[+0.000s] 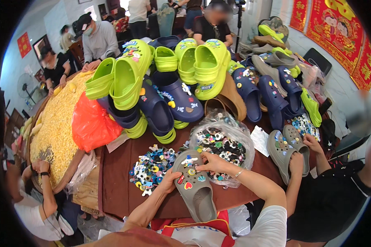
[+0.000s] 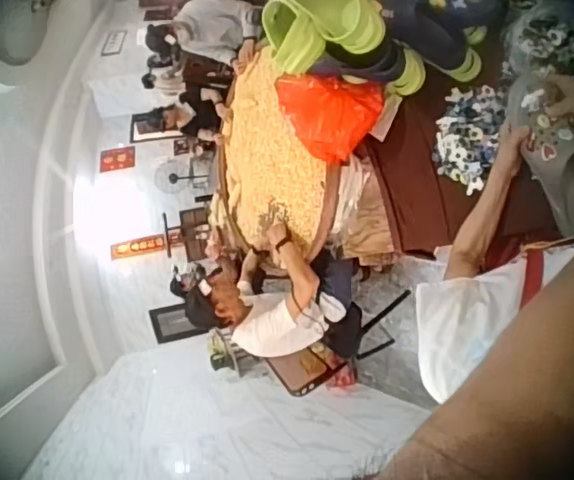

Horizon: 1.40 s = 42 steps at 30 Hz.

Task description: Attaching decorative charms to the holes of a grey clog shoe.

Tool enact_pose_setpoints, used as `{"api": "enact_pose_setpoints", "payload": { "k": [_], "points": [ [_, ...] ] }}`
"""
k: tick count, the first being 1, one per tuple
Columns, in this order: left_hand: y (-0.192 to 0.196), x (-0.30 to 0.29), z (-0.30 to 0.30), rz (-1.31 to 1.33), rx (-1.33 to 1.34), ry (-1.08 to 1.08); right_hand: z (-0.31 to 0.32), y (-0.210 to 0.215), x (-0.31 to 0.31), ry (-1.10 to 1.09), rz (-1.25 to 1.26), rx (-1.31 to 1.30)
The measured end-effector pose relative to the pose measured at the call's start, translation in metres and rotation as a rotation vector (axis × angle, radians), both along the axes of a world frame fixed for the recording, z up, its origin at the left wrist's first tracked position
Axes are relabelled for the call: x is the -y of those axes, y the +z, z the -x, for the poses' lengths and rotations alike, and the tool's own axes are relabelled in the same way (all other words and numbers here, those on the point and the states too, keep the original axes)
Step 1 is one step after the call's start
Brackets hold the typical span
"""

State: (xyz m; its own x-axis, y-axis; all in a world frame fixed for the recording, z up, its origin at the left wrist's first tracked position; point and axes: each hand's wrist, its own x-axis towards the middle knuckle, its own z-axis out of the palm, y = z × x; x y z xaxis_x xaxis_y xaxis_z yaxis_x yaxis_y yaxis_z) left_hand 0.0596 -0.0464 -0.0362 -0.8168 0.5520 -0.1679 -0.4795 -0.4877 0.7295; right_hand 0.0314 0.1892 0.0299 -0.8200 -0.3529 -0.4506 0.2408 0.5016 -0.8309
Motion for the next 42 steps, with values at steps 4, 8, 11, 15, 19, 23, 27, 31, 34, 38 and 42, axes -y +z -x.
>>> {"api": "enact_pose_setpoints", "payload": {
  "k": [4, 8, 11, 15, 19, 23, 27, 31, 34, 38, 42],
  "points": [
    [-0.002, 0.008, -0.001, -0.051, -0.003, -0.02, 0.0, -0.005, 0.006, 0.044, -0.06, -0.219],
    [-0.003, 0.002, -0.003, -0.137, 0.021, -0.028, -0.009, -0.028, 0.001, -0.014, 0.184, -0.171],
    [-0.005, 0.004, -0.006, -0.183, 0.045, -0.003, -0.014, 0.002, 0.012, -0.025, 0.262, 0.02],
    [-0.011, -0.002, -0.004, -0.156, 0.058, 0.019, -0.019, -0.008, 0.002, -0.084, 0.42, 0.078],
    [-0.002, -0.003, -0.005, -0.141, 0.033, 0.015, -0.037, -0.005, 0.01, -0.188, 0.511, 0.104],
    [0.006, -0.001, -0.009, -0.129, 0.028, 0.003, -0.043, -0.01, 0.011, -0.201, 0.58, 0.104],
    [0.006, -0.006, -0.01, -0.108, 0.048, 0.001, -0.051, -0.008, 0.016, -0.263, 0.609, 0.091],
    [0.01, -0.014, -0.007, -0.144, 0.064, 0.017, -0.053, -0.025, 0.006, -0.305, 0.634, 0.068],
    [0.009, -0.016, -0.006, -0.128, 0.071, 0.029, -0.057, -0.021, 0.01, -0.339, 0.716, 0.065],
    [0.013, -0.016, -0.005, -0.099, 0.055, 0.023, -0.059, -0.017, 0.01, -0.345, 0.753, 0.073],
    [0.015, -0.017, -0.005, -0.08, 0.012, 0.023, -0.058, -0.022, 0.01, -0.382, 0.785, 0.09]
  ]
}}
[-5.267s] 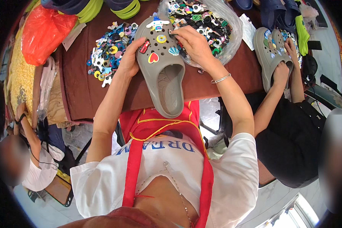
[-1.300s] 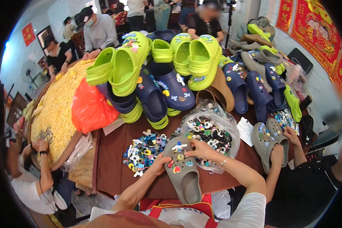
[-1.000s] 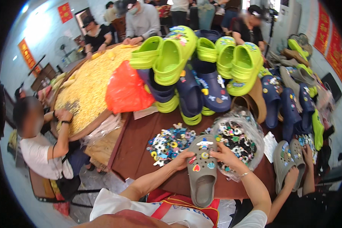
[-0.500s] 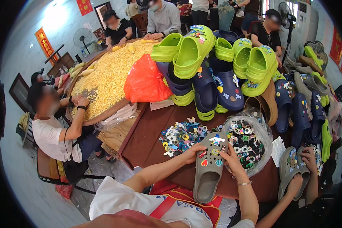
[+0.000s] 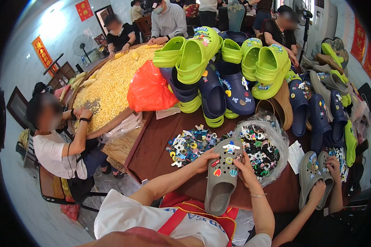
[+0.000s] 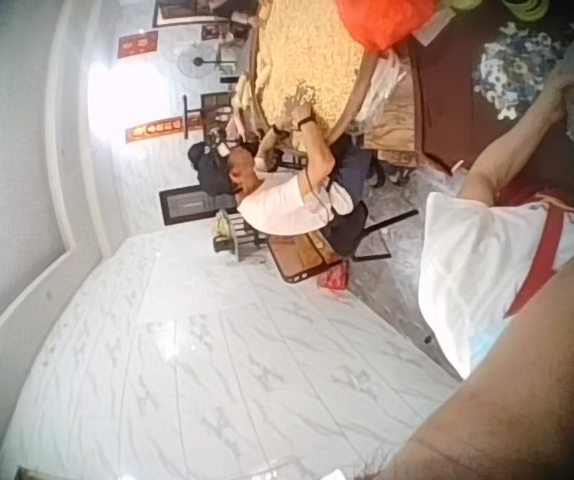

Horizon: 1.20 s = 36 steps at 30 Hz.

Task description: Attaching decorative charms to the holes of a grey clog shoe.

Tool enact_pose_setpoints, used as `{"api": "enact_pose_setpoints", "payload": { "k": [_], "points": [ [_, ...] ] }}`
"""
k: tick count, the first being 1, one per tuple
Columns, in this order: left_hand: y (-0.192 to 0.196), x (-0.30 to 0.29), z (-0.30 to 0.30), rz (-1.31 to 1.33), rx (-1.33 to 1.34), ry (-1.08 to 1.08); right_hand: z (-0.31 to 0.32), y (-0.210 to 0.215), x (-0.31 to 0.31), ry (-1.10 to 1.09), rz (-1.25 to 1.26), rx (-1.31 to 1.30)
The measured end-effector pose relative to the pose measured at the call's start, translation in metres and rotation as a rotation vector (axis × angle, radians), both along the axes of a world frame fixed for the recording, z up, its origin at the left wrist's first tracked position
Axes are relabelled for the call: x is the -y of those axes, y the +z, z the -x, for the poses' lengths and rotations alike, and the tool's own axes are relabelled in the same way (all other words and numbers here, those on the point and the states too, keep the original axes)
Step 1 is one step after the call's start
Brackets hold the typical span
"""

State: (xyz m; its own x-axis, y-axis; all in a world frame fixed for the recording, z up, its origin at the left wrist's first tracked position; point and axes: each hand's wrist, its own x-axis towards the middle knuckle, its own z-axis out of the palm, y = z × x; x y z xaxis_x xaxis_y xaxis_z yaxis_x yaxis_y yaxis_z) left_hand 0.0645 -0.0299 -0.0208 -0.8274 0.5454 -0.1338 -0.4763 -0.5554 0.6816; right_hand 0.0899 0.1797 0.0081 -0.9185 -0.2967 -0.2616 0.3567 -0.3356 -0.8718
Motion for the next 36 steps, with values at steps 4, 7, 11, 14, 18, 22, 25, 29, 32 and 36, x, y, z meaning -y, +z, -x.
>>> {"api": "enact_pose_setpoints", "payload": {
  "k": [4, 7, 11, 14, 18, 22, 25, 29, 32, 36],
  "points": [
    [0.0, 0.003, -0.002, 0.013, 0.003, 0.006, -0.002, 0.005, 0.008, -0.035, -0.062, -0.007],
    [-0.003, 0.002, -0.004, 0.014, 0.019, 0.012, -0.003, 0.002, 0.008, -0.047, -0.05, -0.011],
    [-0.018, 0.007, -0.003, -0.015, 0.033, 0.006, -0.001, -0.014, 0.009, -0.038, -0.077, -0.037],
    [-0.014, 0.014, -0.007, -0.007, 0.08, 0.023, 0.003, -0.012, 0.018, -0.012, -0.066, -0.027],
    [-0.012, 0.01, -0.005, 0.092, 0.076, 0.12, 0.007, -0.015, 0.018, -0.034, -0.061, -0.015],
    [-0.012, 0.005, 0.0, 0.111, 0.063, 0.124, 0.006, -0.013, 0.019, -0.061, -0.092, -0.021],
    [-0.007, 0.005, -0.001, 0.146, 0.053, 0.121, 0.002, -0.011, 0.023, -0.135, -0.026, 0.005],
    [-0.002, 0.011, -0.011, 0.233, -0.018, 0.164, -0.006, -0.008, 0.032, -0.226, 0.024, -0.002],
    [-0.001, 0.021, -0.026, 0.292, -0.097, 0.234, -0.014, -0.016, 0.034, -0.308, 0.003, -0.08],
    [-0.005, 0.02, -0.059, 0.553, -0.414, 0.146, -0.023, -0.031, 0.023, -0.498, 0.082, -0.066]
  ]
}}
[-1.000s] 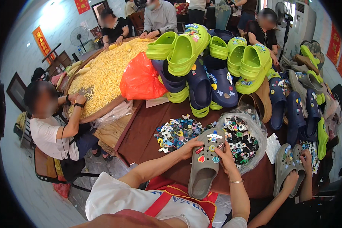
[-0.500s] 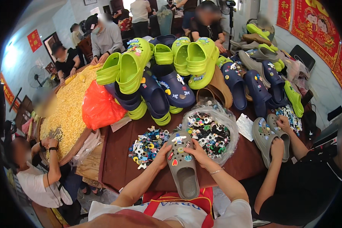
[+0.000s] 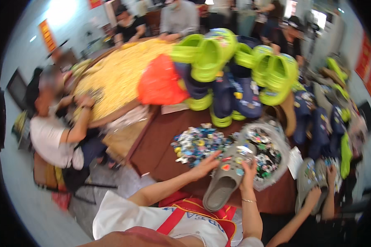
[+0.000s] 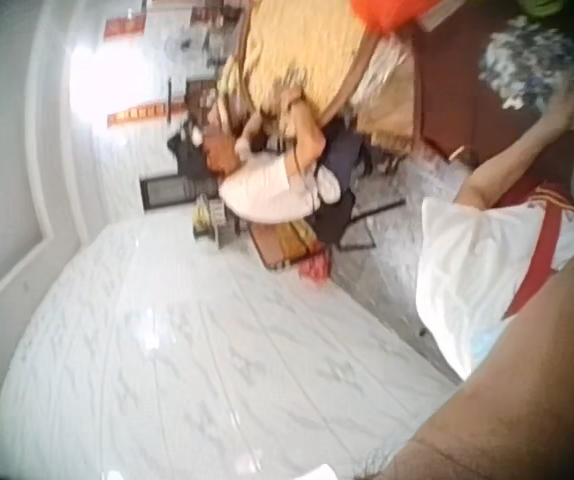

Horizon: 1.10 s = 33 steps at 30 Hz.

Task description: Attaching decorative charms to the holes of a grey clog shoe.

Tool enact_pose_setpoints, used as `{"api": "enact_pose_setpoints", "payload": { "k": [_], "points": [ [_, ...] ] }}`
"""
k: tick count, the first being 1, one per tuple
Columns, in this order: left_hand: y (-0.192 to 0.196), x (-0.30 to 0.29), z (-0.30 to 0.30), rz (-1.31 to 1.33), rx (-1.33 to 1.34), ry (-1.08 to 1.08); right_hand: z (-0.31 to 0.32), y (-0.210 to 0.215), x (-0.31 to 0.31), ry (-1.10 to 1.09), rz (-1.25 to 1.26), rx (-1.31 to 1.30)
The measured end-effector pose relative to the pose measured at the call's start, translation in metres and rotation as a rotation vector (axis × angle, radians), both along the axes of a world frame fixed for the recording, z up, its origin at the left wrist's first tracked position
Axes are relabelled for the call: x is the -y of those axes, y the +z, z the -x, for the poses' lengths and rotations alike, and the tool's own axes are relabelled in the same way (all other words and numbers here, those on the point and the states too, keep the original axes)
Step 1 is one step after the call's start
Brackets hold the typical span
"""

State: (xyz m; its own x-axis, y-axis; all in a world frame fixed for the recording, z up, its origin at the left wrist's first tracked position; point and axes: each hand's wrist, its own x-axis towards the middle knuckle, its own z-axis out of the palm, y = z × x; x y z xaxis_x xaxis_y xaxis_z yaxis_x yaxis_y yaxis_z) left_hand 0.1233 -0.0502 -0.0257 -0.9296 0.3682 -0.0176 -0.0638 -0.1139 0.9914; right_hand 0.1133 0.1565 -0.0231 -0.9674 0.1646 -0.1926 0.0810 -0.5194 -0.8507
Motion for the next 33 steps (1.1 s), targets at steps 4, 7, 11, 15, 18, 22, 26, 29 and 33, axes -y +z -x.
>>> {"api": "enact_pose_setpoints", "payload": {
  "k": [4, 7, 11, 15, 18, 22, 26, 29, 33],
  "points": [
    [0.027, -0.009, -0.037, 0.152, -0.185, -0.046, 0.007, -0.016, -0.008, -0.043, -0.04, -0.021],
    [-0.018, -0.016, -0.058, 0.344, -0.351, 0.11, 0.012, -0.012, 0.001, -0.044, -0.068, 0.0],
    [-0.028, -0.014, -0.063, 0.423, -0.437, 0.153, 0.012, -0.006, 0.007, -0.031, -0.066, 0.021],
    [-0.026, -0.011, -0.062, 0.413, -0.431, 0.163, 0.011, -0.007, 0.008, -0.023, -0.065, 0.015],
    [-0.025, -0.011, -0.064, 0.412, -0.442, 0.172, 0.008, -0.004, 0.009, -0.04, -0.058, 0.02],
    [-0.026, -0.013, -0.065, 0.411, -0.45, 0.185, 0.007, -0.008, 0.008, -0.053, -0.036, 0.025],
    [-0.028, -0.013, -0.065, 0.404, -0.464, 0.192, 0.004, -0.002, 0.012, -0.098, -0.039, 0.01],
    [-0.027, -0.012, -0.065, 0.4, -0.478, 0.18, 0.006, -0.007, 0.012, -0.076, -0.061, -0.067],
    [-0.024, -0.011, -0.066, 0.417, -0.493, 0.18, 0.008, -0.016, 0.011, -0.083, -0.069, -0.067]
  ]
}}
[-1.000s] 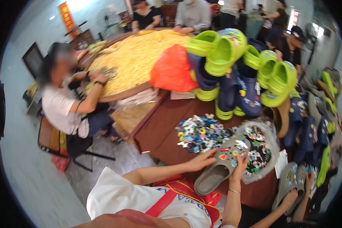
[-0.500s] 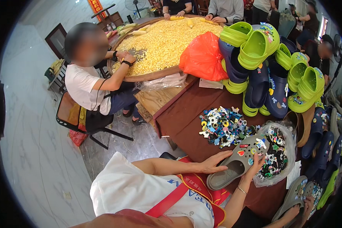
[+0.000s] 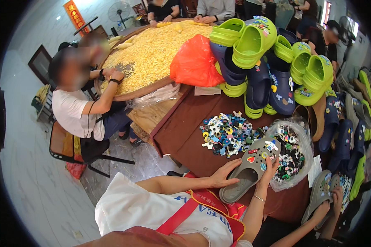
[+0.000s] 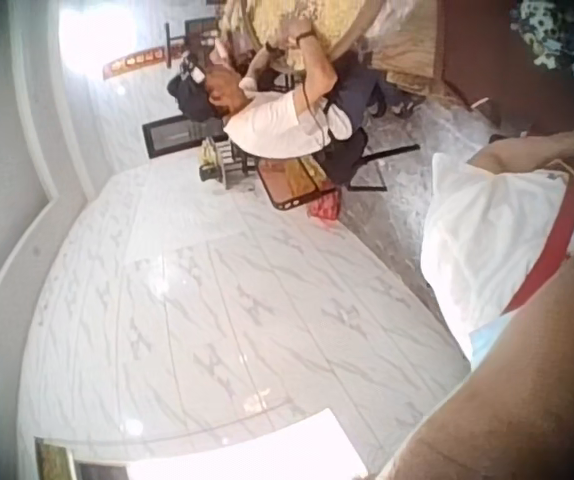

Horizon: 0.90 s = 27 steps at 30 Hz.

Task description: Attaching decorative charms to the holes of a grey clog shoe.

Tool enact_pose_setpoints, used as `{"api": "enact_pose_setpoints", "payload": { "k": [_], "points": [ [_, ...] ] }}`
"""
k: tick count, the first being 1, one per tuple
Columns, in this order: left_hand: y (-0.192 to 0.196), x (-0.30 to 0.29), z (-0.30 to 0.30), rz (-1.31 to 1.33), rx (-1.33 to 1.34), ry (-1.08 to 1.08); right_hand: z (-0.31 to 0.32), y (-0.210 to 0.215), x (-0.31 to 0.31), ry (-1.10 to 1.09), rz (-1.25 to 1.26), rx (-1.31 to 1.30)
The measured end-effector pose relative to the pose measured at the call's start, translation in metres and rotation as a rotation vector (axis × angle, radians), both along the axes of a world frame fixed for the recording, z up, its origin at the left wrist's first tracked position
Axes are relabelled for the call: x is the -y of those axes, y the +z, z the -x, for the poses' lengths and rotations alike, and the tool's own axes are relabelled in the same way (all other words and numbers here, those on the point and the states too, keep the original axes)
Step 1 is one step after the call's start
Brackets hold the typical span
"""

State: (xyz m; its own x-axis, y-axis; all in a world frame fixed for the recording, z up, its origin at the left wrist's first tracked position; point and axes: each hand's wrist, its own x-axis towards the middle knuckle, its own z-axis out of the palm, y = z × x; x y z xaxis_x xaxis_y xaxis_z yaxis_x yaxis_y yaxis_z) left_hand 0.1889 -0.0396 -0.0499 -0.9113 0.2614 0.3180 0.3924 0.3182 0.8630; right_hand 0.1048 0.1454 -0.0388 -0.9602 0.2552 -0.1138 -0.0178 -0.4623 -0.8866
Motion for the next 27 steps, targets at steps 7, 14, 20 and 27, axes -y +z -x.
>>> {"api": "enact_pose_setpoints", "payload": {
  "k": [7, 14, 20, 27],
  "points": [
    [0.002, -0.004, 0.0, 0.005, 0.005, 0.031, 0.001, 0.007, -0.004, 0.03, -0.015, 0.034],
    [0.003, -0.001, 0.0, -0.002, -0.013, 0.058, 0.0, 0.009, 0.004, 0.018, -0.047, 0.055],
    [0.002, -0.003, 0.001, 0.032, -0.036, 0.053, 0.004, -0.005, -0.01, -0.005, -0.027, 0.085],
    [0.002, -0.006, -0.001, 0.03, 0.0, 0.044, 0.0, 0.007, -0.003, 0.005, -0.064, 0.043]
  ]
}}
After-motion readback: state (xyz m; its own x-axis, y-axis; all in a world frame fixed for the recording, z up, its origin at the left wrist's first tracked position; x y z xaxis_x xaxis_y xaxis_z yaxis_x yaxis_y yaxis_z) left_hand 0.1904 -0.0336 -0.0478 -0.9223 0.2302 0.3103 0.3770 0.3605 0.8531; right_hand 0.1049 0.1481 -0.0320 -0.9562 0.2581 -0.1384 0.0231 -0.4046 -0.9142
